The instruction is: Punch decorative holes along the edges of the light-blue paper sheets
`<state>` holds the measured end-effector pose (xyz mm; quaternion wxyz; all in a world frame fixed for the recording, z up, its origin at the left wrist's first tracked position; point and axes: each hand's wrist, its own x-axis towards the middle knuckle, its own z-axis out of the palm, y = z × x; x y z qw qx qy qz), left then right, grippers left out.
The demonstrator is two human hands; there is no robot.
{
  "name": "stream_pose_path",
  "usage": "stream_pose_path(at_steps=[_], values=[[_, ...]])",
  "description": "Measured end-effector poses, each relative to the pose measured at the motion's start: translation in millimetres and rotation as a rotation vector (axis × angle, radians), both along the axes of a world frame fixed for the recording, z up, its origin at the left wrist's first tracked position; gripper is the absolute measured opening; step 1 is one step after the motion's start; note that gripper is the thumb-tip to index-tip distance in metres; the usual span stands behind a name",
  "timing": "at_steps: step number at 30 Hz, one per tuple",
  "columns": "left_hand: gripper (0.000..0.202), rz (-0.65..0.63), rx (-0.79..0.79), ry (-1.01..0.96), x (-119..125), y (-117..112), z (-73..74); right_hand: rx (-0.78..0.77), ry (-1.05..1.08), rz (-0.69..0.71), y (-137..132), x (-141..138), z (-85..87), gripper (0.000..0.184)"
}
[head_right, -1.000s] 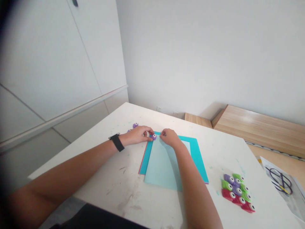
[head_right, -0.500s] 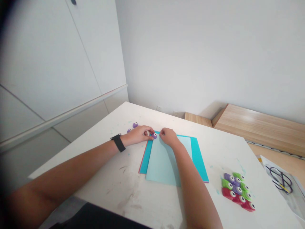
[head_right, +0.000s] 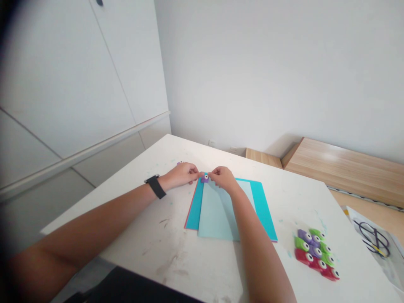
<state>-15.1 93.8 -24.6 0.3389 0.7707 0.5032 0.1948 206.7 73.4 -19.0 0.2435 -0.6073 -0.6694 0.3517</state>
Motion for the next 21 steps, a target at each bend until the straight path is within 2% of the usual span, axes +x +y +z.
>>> stream_pose_path(at_steps=[4, 8, 15, 18, 21], values=[[0.054, -0.033, -0.021, 0.03, 3.7, -2.9, -2.5, -0.104, 0.102, 0.008, -0.6, -4.0, -6.0, 0.019], [0.058, -0.026, -0.005, 0.032, 8.1, -7.6, -2.3, -0.183, 0.189, -0.016, -0.9, -4.4, -7.1, 0.022], [0.052, -0.005, 0.08, 0.072, 12.7, -6.4, -3.8, -0.264, 0.298, -0.022, -0.6, -1.6, -7.8, 0.018], [0.052, -0.036, 0.017, 0.067, 13.4, -1.9, -2.6, -0.278, 0.314, -0.014, 1.3, 0.0, -10.8, 0.019], [0.051, -0.047, -0.12, 0.038, 15.0, 4.3, 1.0, -0.296, 0.333, -0.015, 3.6, 0.7, -13.0, 0.019]])
